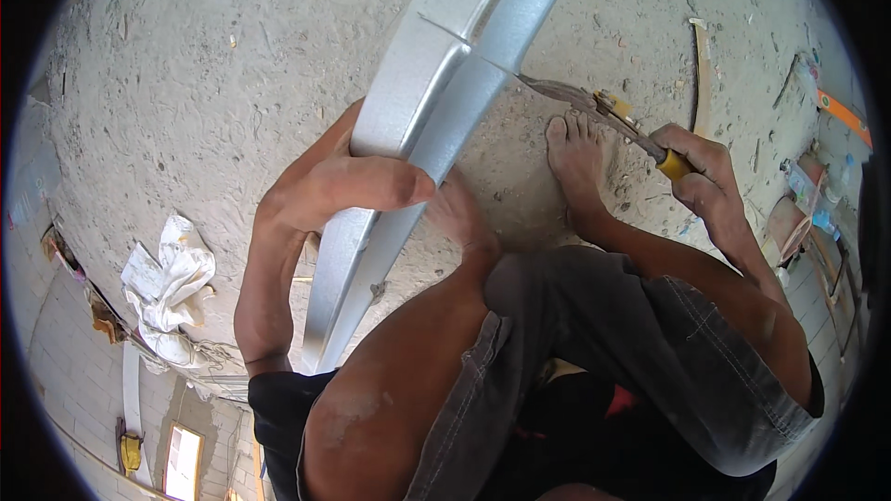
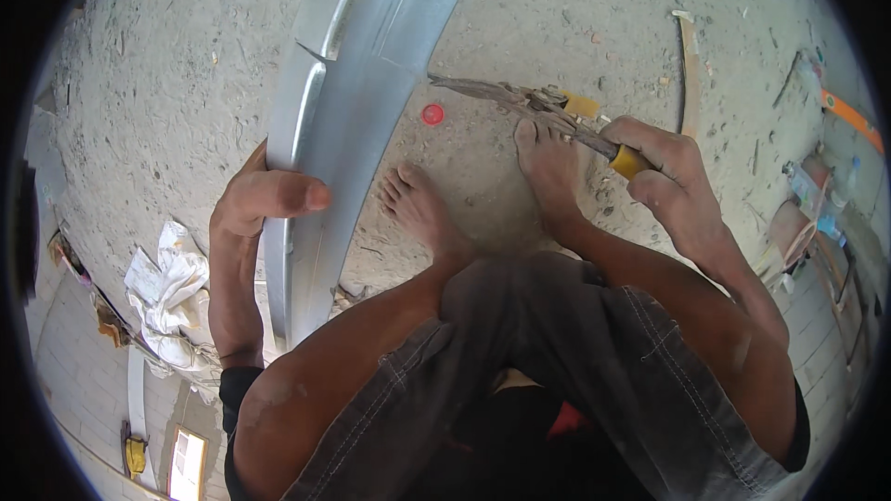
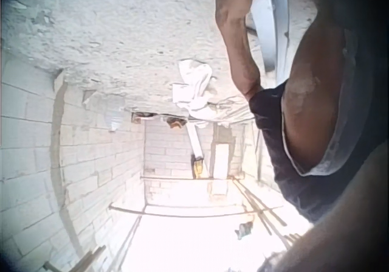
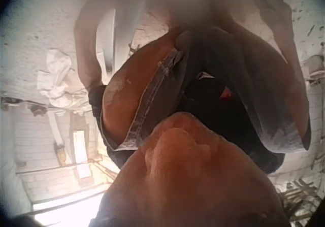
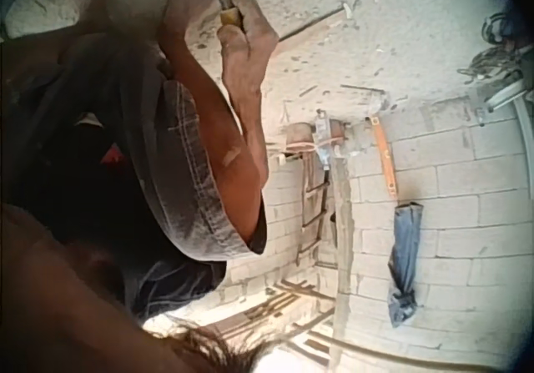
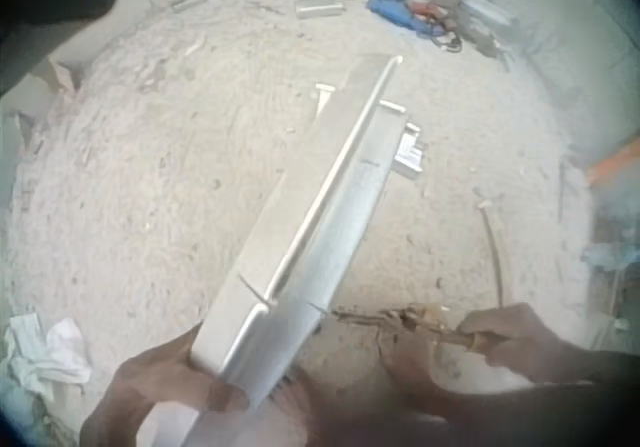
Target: The person cuts notches into a curved metal profile using hand shears and bends the cut sections by hand.
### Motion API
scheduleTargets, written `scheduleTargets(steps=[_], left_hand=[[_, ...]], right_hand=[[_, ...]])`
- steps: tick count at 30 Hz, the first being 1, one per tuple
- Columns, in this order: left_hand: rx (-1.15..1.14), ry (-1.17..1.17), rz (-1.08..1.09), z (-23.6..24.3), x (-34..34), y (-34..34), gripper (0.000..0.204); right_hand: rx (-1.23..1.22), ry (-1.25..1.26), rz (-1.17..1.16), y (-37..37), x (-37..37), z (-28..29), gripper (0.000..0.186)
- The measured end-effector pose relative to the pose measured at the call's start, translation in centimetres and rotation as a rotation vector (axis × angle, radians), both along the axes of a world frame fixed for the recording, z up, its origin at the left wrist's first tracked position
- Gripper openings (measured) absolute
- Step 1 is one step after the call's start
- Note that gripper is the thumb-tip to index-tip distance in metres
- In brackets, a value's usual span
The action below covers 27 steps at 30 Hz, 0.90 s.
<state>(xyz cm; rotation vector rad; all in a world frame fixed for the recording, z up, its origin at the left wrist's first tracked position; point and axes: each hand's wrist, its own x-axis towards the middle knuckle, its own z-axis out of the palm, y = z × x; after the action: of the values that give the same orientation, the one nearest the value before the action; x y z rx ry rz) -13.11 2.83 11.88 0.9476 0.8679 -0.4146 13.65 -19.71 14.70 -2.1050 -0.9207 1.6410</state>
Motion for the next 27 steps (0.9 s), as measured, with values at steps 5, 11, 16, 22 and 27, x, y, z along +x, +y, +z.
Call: scheduleTargets(steps=[5, 11, 16, 22, 27], left_hand=[[0.187, 0.038, -0.07, -1.1, 0.1, -0.7, 0.1], [0.175, 0.058, -0.074, -2.1, 0.3, -0.6, 0.092], [0.17, 0.017, -0.028, -2.3, 1.0, -1.2, 0.09], [0.173, -0.003, 0.0, -3.4, 0.7, -1.6, 0.094], [0.275, -0.035, -0.14, -4.3, 1.2, -2.1, 0.098]], right_hand=[[0.117, 0.054, -0.099, -0.8, -1.0, -1.9, 0.043], [0.196, 0.045, -0.096, -0.6, -2.2, -3.6, 0.041], [0.2, -0.01, -0.114, -0.7, -2.8, -3.4, 0.04], [0.171, 0.071, -0.164, -0.8, -2.7, -4.6, 0.038], [0.143, 0.072, -0.188, -0.3, -3.4, -4.7, 0.036]])
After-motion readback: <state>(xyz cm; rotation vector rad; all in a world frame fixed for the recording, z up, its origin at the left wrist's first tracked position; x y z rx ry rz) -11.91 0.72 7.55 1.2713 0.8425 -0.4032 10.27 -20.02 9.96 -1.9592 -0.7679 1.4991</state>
